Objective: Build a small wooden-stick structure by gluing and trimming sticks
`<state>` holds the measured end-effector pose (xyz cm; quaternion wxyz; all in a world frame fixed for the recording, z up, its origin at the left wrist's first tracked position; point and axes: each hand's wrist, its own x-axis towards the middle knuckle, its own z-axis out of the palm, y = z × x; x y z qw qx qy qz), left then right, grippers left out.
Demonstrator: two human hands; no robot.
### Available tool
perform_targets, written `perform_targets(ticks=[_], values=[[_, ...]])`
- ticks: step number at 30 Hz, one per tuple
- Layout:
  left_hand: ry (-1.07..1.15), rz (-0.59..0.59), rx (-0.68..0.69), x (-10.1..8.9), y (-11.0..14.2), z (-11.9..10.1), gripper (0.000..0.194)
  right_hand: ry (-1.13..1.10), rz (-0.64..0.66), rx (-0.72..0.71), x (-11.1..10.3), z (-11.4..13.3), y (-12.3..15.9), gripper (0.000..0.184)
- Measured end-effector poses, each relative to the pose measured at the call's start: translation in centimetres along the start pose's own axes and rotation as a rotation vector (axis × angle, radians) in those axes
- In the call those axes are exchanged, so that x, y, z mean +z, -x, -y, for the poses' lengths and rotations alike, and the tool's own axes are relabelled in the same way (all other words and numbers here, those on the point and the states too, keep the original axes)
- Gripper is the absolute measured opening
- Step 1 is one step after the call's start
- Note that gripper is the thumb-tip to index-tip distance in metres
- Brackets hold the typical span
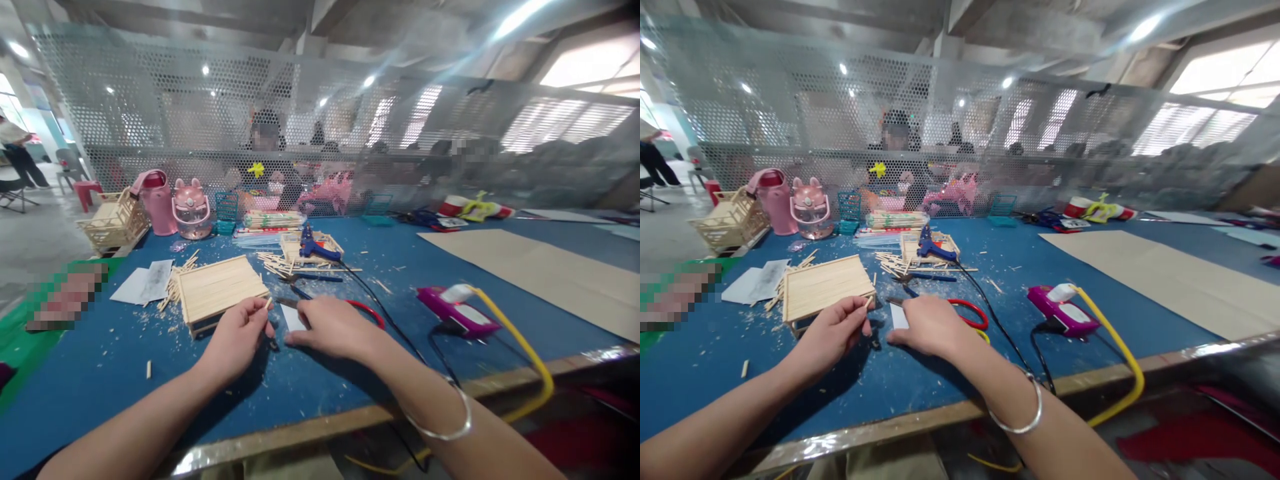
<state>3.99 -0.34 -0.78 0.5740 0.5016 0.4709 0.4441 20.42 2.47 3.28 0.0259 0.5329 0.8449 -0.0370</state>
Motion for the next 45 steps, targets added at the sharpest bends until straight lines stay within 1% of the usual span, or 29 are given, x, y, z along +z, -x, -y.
perform_targets(ticks=[2,3,5,6,8,10,12,13,14,16,18,19,21,24,27,29,34,38,41,45], values=[[0.003,0.012,0.029,0.1,0.1,0.2,0.027,-0.089,-0.155,-0.035,0.8,0.3,0.4,0.024],[0.027,0.014,0.027,0.2,0.2,0.3,0.029,-0.138,-0.253,-0.088,1.1,0.4,0.6,0.02],[0.089,0.032,-0.009,0.3,0.3,0.4,0.033,-0.192,-0.415,-0.263,1.7,0.6,1.0,0.02],[0.11,0.049,-0.032,0.4,0.4,0.4,0.034,-0.19,-0.462,-0.363,1.9,0.6,1.1,0.023],[0.11,0.087,-0.06,0.6,0.5,0.4,0.036,-0.147,-0.481,-0.518,2.2,0.5,1.3,0.027],[0.068,0.127,-0.077,0.6,0.7,0.3,0.036,-0.113,-0.461,-0.58,2.5,0.1,1.3,0.028],[-0.028,0.151,-0.064,0.6,0.9,0.1,0.036,-0.141,-0.453,-0.561,2.5,-0.9,1.0,0.028],[-0.118,0.151,-0.022,0.6,1.0,0.1,0.036,-0.192,-0.467,-0.512,2.5,-1.4,0.8,0.027],[-0.238,0.141,0.052,0.6,1.2,0.1,0.037,-0.271,-0.493,-0.435,2.4,-2.0,0.6,0.026],[-0.537,0.151,0.277,0.8,1.3,0.3,0.036,-0.509,-0.537,-0.221,2.4,-3.1,0.1,0.027],[-0.844,0.248,0.498,1.1,1.4,0.6,0.036,-0.76,-0.468,-0.071,2.6,-3.6,-0.3,0.033],[-0.969,0.313,0.566,1.3,1.4,0.8,0.039,-0.845,-0.406,-0.044,2.8,-3.6,-0.4,0.035],[-1.142,0.401,0.614,1.6,1.5,1.0,0.042,-0.905,-0.3,-0.058,3.2,-3.3,-0.5,0.032],[-1.269,0.423,0.578,1.6,1.6,0.8,0.039,-0.849,-0.206,-0.134,3.7,-2.6,-0.2,0.02],[-1.328,0.43,0.536,1.3,1.9,0.7,0.033,-0.729,-0.119,-0.234,3.8,-2.1,-0.1,0.02],[-1.348,0.428,0.535,1.2,2.1,0.7,0.028,-0.642,-0.103,-0.295,3.9,-1.8,-0.1,0.02],[-1.322,0.433,0.569,1.0,2.2,0.8,0.023,-0.542,-0.187,-0.323,4.5,-1.6,-0.5,0.021],[-1.321,0.46,0.551,1.0,2.2,0.6,0.025,-0.492,-0.187,-0.422,4.8,-1.6,-0.5,0.021],[-1.323,0.464,0.54,1.0,2.1,0.4,0.025,-0.479,-0.23,-0.391,4.9,-1.5,-0.5,0.021],[-1.337,0.463,0.536,1.1,2.1,0.4,0.025,-0.447,-0.18,-0.455,5.0,-1.2,-0.6,0.022]])
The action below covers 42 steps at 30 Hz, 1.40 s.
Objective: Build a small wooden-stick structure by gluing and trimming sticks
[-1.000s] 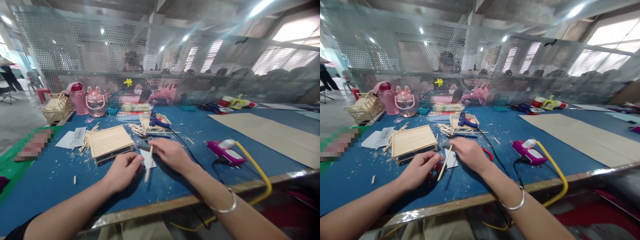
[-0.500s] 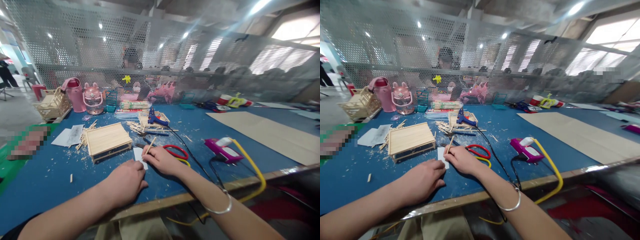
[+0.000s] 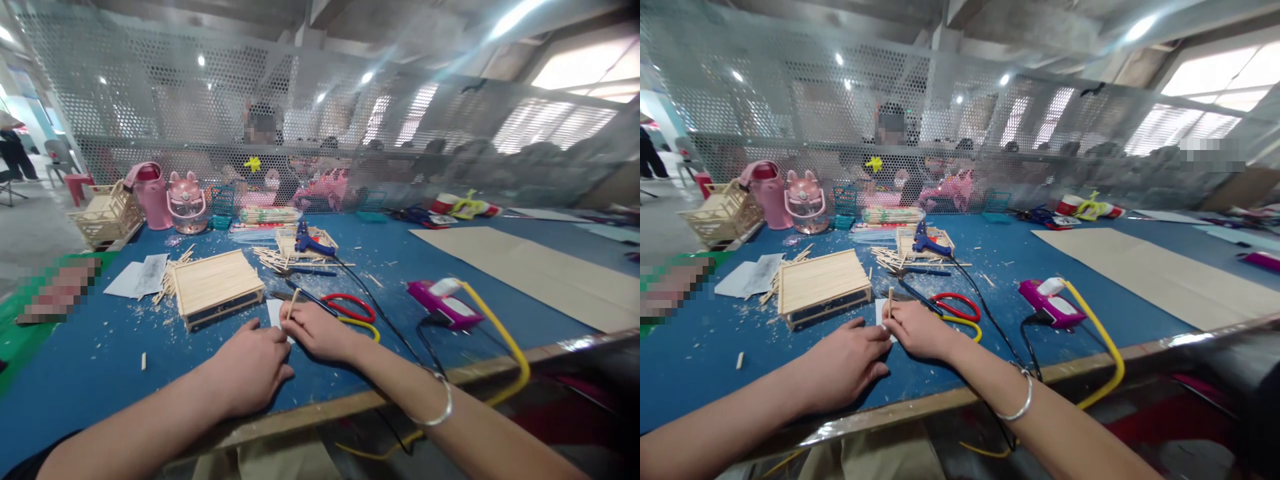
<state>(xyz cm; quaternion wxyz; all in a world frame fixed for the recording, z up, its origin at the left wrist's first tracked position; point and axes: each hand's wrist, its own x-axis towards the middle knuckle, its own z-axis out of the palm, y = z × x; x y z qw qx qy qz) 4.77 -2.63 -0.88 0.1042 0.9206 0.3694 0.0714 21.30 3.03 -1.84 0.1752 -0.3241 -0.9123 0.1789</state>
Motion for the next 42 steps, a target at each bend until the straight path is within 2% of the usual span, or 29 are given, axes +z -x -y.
perform_targets(ticks=[4,7,12,16,22,27,31,35,39,42], values=[[-0.006,0.006,-0.002,0.0,0.0,0.0,0.027,-0.003,-0.079,0.067,0.0,0.0,-0.2,0.021],[-0.007,-0.005,0.0,0.1,0.0,0.1,0.027,-0.035,-0.042,0.1,-0.1,-0.1,-0.3,0.018],[-0.014,-0.032,0.009,0.2,0.1,0.2,0.026,-0.088,-0.141,0.274,0.0,-0.1,-0.6,0.014],[0.001,-0.032,-0.005,0.3,0.1,0.1,0.026,-0.111,-0.158,0.343,0.0,0.0,-0.8,0.018],[0.003,-0.025,-0.005,0.4,0.0,0.2,0.027,-0.081,-0.096,0.308,-0.1,-0.1,-0.8,0.019],[0.009,-0.025,-0.01,0.3,0.1,0.2,0.027,-0.098,-0.158,0.36,0.0,-0.2,-1.0,0.021],[0.008,-0.034,-0.008,0.5,0.1,0.2,0.026,-0.065,-0.101,0.292,0.0,-0.1,-0.9,0.021],[0.007,-0.034,-0.004,0.6,0.1,0.3,0.026,-0.105,-0.137,0.256,-0.1,-0.1,-0.5,0.014],[0.023,-0.033,-0.025,0.6,0.2,0.3,0.025,-0.111,-0.095,0.118,-0.5,-0.2,0.3,0.016],[0.043,-0.073,-0.026,0.5,0.3,0.4,0.024,-0.145,-0.059,0.129,-0.8,-0.4,0.9,0.014]])
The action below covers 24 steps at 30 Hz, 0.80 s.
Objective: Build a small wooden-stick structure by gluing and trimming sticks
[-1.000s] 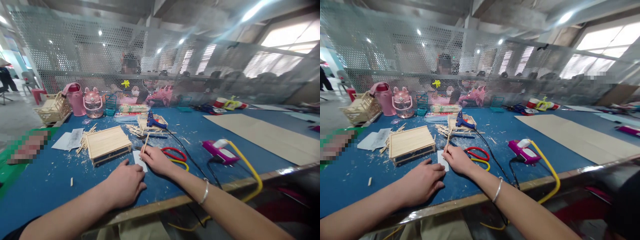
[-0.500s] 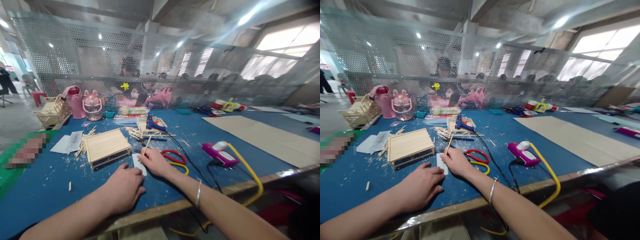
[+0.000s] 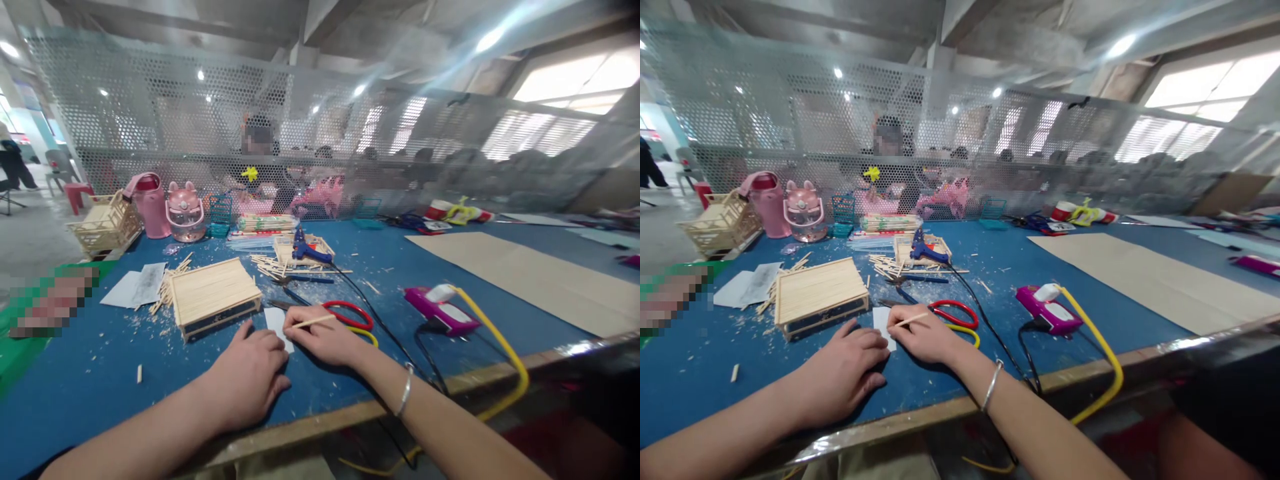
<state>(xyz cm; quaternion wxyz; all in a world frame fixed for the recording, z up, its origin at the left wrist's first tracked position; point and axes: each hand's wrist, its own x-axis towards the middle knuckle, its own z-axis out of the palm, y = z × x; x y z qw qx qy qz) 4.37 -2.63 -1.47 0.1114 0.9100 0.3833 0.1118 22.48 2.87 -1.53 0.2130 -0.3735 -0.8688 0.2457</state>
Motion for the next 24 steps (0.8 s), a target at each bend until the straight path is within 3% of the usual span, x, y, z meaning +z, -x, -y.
perform_targets(ticks=[4,10,13,20,24], values=[[0.029,0.009,0.006,-0.2,0.0,0.1,0.023,-0.085,0.04,0.031,0.1,-0.5,0.3,0.016],[0.03,0.048,0.03,-0.6,-0.1,0.1,0.024,-0.051,-0.041,-0.059,0.4,-0.8,-0.4,0.017],[0.03,0.049,0.024,-0.6,-0.2,0.2,0.025,-0.044,0.017,-0.055,0.4,-0.8,-0.6,0.017],[0.002,0.033,0.028,-0.3,-0.2,0.1,0.024,-0.065,-0.047,0.071,0.5,-0.3,-0.7,0.016],[-0.019,0.01,0.028,-0.3,-0.3,0.1,0.024,-0.259,-0.081,0.222,0.5,-0.3,-0.6,0.011]])
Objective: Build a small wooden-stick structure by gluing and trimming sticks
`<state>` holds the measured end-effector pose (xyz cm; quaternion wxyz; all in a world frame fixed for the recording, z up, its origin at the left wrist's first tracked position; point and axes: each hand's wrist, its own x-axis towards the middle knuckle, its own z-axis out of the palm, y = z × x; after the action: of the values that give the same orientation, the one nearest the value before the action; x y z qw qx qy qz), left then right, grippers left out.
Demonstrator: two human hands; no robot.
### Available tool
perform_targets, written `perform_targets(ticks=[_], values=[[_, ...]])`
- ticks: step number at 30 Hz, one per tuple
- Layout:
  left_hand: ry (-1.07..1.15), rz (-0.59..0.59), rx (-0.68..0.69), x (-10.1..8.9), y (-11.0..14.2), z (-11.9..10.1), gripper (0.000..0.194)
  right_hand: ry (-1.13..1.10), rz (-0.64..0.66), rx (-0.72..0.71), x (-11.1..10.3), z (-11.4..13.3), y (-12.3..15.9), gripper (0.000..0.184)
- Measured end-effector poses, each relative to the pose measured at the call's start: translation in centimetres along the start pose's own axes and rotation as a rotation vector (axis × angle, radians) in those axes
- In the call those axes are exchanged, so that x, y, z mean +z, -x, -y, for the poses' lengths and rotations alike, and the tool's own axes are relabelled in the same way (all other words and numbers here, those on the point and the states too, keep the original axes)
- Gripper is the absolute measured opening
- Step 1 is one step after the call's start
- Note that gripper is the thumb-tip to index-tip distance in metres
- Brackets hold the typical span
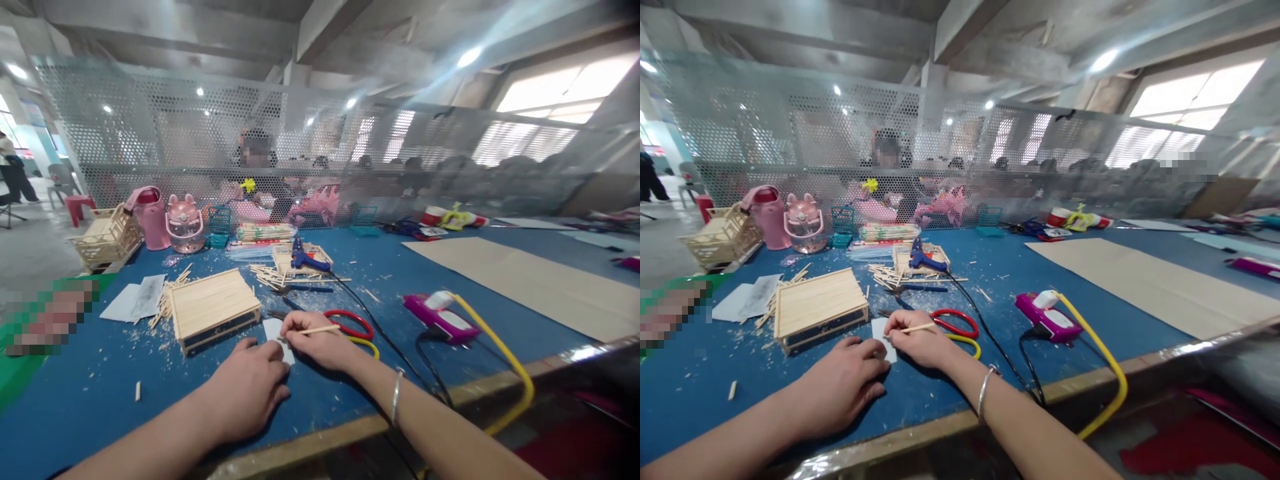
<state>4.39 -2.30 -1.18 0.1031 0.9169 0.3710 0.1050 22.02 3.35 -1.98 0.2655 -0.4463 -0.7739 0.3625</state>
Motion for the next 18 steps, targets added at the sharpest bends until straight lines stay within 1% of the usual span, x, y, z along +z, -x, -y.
perform_targets(ticks=[3,6,8,9,13,16,18], values=[[0.016,-0.011,-0.028,0.1,-0.25,0.35,0.024,-0.176,0.005,0.059,-0.19,-0.19,0.14,0.011],[0.021,-0.01,-0.014,0.4,-0.44,0.83,0.024,-0.22,-0.01,0.009,-0.25,-0.23,0.14,0.021],[0.013,-0.019,0.001,0.56,-0.45,1.01,0.024,-0.143,-0.003,-0.039,-0.16,-0.1,0.05,0.029],[0.012,-0.021,0.003,0.58,-0.42,1.04,0.024,-0.082,0.0,-0.06,-0.1,0.0,0.0,0.03],[0.007,0.023,-0.004,0.26,-0.29,0.82,0.026,0.159,0.013,-0.147,-0.01,0.43,-0.11,0.027],[0.002,0.046,-0.007,-0.1,-0.29,0.65,0.027,0.247,0.063,-0.197,-0.07,0.59,-0.14,0.026],[-0.001,0.051,0.002,-0.26,-0.34,0.59,0.027,0.258,0.053,-0.197,-0.04,0.59,-0.18,0.026]])
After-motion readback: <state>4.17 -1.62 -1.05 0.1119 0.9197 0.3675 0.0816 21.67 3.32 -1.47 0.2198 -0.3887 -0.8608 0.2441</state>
